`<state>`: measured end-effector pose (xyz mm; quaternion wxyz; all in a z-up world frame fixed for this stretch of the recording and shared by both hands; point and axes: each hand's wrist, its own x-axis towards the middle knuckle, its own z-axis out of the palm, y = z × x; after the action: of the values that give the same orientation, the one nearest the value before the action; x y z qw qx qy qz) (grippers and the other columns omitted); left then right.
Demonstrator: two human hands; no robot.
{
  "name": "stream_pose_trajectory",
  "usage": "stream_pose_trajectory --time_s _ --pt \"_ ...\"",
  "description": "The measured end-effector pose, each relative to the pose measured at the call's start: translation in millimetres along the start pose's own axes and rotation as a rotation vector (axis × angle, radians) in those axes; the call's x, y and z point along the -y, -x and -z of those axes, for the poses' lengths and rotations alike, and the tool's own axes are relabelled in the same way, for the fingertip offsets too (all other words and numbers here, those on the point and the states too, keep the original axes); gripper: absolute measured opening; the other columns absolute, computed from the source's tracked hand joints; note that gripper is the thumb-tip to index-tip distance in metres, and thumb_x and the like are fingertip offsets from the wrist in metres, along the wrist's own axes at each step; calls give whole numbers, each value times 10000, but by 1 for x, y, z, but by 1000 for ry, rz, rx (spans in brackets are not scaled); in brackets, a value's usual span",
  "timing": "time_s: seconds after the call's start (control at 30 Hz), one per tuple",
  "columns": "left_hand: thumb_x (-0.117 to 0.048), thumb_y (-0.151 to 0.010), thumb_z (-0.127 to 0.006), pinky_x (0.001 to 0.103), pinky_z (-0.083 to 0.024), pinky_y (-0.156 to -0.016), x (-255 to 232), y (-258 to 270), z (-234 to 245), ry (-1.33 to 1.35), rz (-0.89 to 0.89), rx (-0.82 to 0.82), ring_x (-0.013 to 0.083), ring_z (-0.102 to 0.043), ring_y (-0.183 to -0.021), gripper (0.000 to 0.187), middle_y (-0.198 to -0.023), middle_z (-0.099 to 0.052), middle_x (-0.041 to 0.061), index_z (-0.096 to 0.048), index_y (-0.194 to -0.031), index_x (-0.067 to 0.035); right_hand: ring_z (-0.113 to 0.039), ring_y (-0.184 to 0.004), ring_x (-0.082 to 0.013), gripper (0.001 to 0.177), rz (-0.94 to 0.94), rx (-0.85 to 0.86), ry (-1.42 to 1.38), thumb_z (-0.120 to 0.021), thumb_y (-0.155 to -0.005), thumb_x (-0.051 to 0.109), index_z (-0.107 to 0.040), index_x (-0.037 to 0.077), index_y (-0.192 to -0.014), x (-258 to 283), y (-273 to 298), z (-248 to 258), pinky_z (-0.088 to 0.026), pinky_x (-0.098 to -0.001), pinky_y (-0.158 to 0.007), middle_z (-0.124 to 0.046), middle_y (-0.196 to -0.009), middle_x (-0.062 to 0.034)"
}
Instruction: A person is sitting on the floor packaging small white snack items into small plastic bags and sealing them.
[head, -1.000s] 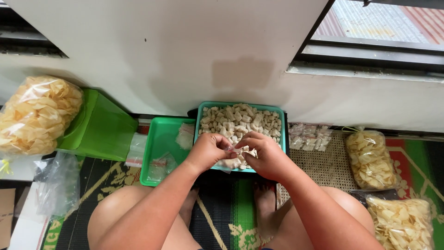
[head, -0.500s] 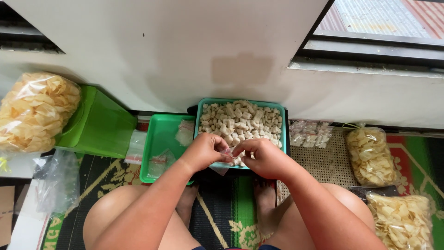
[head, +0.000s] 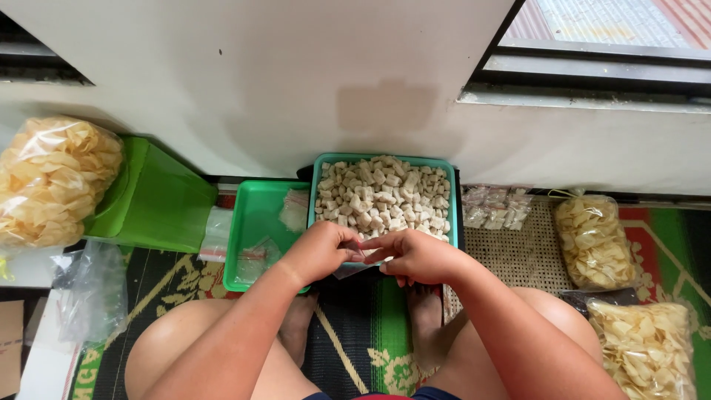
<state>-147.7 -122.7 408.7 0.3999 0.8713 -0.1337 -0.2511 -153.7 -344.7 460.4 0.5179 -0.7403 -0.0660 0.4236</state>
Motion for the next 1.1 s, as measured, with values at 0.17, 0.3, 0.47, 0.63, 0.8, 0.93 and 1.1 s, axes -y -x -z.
stream_pose_trajectory --time_s 0.17,0.3,0.47,0.63,0.8,0.93,1.1 --pt "-253 -797 -826 455 -524 -970 11 3 -9 -82 -138 -26 330 -703 -1068 325 -1017 -770 91 -718 -1085 -148 -589 -396 -115 596 -4 34 -135 -589 -851 -38 -571 35 -1442 -12 -6 2 -496 -236 -403 -756 -1200 -238" --pt "-544 -696 -877 526 -326 -1190 10 7 -24 -427 -264 -151 310 -520 -1327 942 -1304 -601 106 -456 -1423 -117 -515 -316 -98 686 50 56 -339 -585 -827 -65 -470 -9 -1501 -19 -10 4 -395 -219 -319 -745 -1192 -276" --pt "-506 -619 -905 476 -444 -1091 16 2 -39 -444 -357 -325 305 -588 -1186 933 -1154 -600 94 -495 -1334 -69 -511 -304 -97 744 95 119 -475 -578 -808 -91 -414 -12 -1529 -24 -14 0 -354 -211 -294 -725 -1210 -302" --pt "-378 -592 -825 419 -522 -900 36 -10 -47 -486 -373 -443 258 -613 -1014 765 -1007 -562 24 -538 -1257 -133 -486 -303 -83 809 126 198 -544 -565 -810 -99 -322 9 -1574 -32 -15 -1 -350 -206 -295 -701 -1259 -308" --pt "-394 -533 -750 411 -501 -779 30 -6 -40 -455 -477 -505 260 -608 -897 610 -874 -524 20 -573 -1065 -156 -464 -281 -67 851 115 256 -618 -563 -814 -108 -275 44 -1601 -36 -17 -2 -337 -194 -254 -689 -1281 -287" --pt "-402 -551 -750 394 -495 -783 37 -11 -39 -465 -496 -538 250 -605 -888 590 -862 -515 14 -567 -1059 -165 -472 -280 -71 842 123 267 -636 -556 -816 -114 -288 56 -1597 -35 -16 1 -342 -193 -246 -693 -1272 -286" --pt "-440 -561 -782 429 -500 -770 30 -10 -31 -395 -541 -549 278 -601 -853 637 -848 -515 35 -589 -1099 -158 -475 -290 -58 815 154 251 -634 -552 -809 -111 -326 36 -1578 -28 -12 2 -345 -180 -259 -701 -1258 -278"
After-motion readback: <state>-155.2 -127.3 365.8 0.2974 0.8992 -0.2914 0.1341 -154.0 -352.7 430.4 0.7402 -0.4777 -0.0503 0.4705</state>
